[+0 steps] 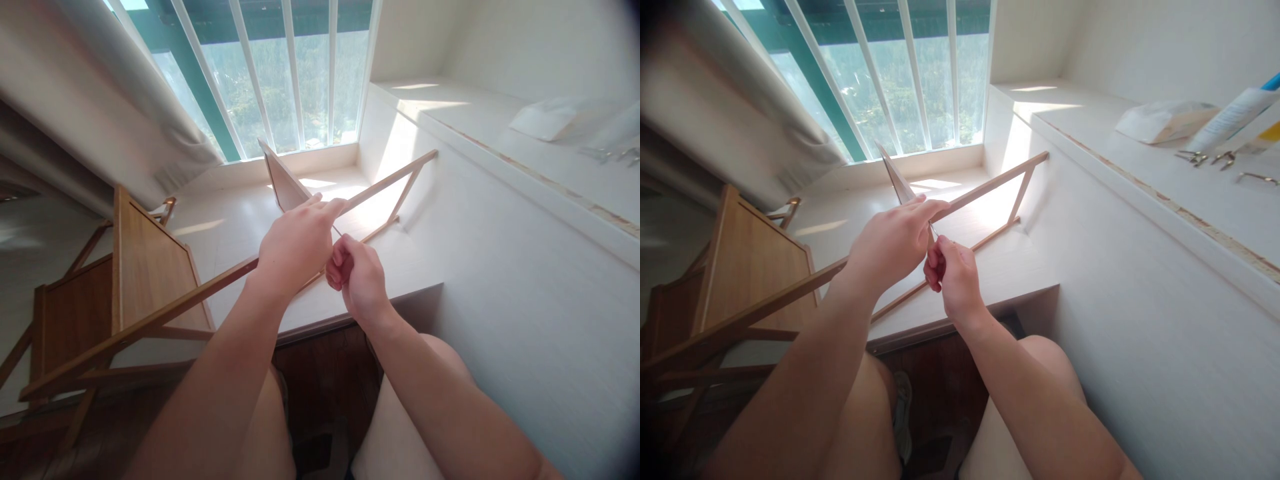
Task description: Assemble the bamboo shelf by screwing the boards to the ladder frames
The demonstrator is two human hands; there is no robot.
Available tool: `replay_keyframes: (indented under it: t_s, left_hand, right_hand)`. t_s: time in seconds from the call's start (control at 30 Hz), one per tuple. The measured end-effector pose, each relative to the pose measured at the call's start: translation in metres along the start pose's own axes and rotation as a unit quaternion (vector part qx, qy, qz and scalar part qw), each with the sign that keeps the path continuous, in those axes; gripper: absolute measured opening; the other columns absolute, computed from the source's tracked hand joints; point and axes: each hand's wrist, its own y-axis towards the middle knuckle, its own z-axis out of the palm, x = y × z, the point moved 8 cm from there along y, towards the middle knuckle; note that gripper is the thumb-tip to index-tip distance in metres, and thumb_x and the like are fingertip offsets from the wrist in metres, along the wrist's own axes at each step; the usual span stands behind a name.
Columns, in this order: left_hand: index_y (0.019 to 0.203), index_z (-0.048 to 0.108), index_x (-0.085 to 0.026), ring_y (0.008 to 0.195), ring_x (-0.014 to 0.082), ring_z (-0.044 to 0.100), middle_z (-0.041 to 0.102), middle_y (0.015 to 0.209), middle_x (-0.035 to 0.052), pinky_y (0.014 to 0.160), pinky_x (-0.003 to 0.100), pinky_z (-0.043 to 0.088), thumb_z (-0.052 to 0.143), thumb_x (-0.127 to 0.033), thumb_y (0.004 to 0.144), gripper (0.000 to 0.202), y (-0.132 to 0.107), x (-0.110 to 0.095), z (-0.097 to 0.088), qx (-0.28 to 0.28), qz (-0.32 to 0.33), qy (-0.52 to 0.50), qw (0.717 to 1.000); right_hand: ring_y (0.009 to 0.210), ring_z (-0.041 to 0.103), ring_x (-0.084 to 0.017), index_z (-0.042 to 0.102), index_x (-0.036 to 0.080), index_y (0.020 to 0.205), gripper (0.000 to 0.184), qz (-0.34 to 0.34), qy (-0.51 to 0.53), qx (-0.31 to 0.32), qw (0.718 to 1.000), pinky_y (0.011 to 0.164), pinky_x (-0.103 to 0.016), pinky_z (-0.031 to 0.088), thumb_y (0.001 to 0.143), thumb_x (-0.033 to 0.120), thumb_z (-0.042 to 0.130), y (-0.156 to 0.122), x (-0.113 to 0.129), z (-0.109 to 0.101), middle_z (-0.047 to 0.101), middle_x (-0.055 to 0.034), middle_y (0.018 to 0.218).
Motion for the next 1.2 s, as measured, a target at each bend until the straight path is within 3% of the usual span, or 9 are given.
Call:
replay_keyframes:
  t_s: [0.3,0.37,0.53,0.7,0.9,1.2]
  left_hand:
    - [0.133,0.059,-0.032,0.100,0.0287,0.073,0.069,0.128,0.0069,0.081,0.039,0.055,0.046,-0.008,0.090,0.052,0.001,-0.001,0.000,-0.009,0.003,0.009,1.000]
    - [0.134,0.059,-0.032,0.101,0.0285,0.073,0.069,0.128,0.0073,0.082,0.040,0.055,0.044,-0.009,0.092,0.050,0.000,-0.001,0.001,-0.008,0.004,0.009,1.000]
    - [0.136,0.056,-0.031,0.125,0.0274,0.063,0.067,0.133,0.0062,0.092,0.039,0.053,0.041,-0.006,0.093,0.052,-0.001,-0.001,0.002,-0.004,0.015,-0.004,1.000]
    - [0.136,0.056,-0.031,0.130,0.0268,0.059,0.068,0.133,0.0053,0.094,0.040,0.054,0.040,-0.008,0.096,0.049,-0.001,-0.001,0.001,-0.003,0.015,-0.010,1.000]
    - [0.136,0.056,-0.031,0.132,0.0260,0.058,0.068,0.131,0.0061,0.093,0.039,0.054,0.040,-0.010,0.097,0.047,-0.001,-0.002,-0.001,-0.005,0.019,-0.010,1.000]
    - [0.136,0.057,-0.031,0.128,0.0274,0.061,0.068,0.131,0.0068,0.090,0.038,0.054,0.042,-0.007,0.094,0.050,-0.001,-0.003,-0.001,0.004,0.007,-0.008,1.000]
  right_hand:
    - [0.037,0.033,-0.009,0.045,0.020,0.057,0.040,0.066,0.098,0.030,0.993,0.039,-0.023,0.020,0.095,0.033,0.045,-0.009,-0.003,0.012,0.040,0.0044,0.042]
    - [0.037,0.033,-0.009,0.046,0.021,0.057,0.040,0.052,0.079,0.023,0.995,0.038,-0.024,0.020,0.095,0.033,0.046,-0.007,-0.003,0.008,0.041,0.0045,0.042]
    - [0.036,0.032,-0.009,0.041,0.022,0.055,0.039,0.021,0.003,0.002,1.000,0.039,-0.025,0.019,0.093,0.028,0.047,0.004,-0.005,-0.006,0.037,0.0057,0.040]
    - [0.037,0.032,-0.009,0.036,0.023,0.052,0.044,-0.031,-0.125,-0.014,0.992,0.041,-0.026,0.021,0.094,0.028,0.047,0.006,0.003,-0.012,0.037,0.0060,0.039]
    - [0.042,0.036,-0.010,0.039,0.022,0.051,0.048,-0.082,-0.268,-0.039,0.959,0.046,-0.028,0.027,0.098,0.033,0.047,0.006,0.011,-0.019,0.039,0.0049,0.042]
    - [0.052,0.040,-0.015,0.042,0.023,0.059,0.047,-0.181,-0.469,-0.012,0.864,0.057,-0.031,0.025,0.103,0.036,0.038,-0.001,0.027,-0.010,0.043,0.0020,0.052]
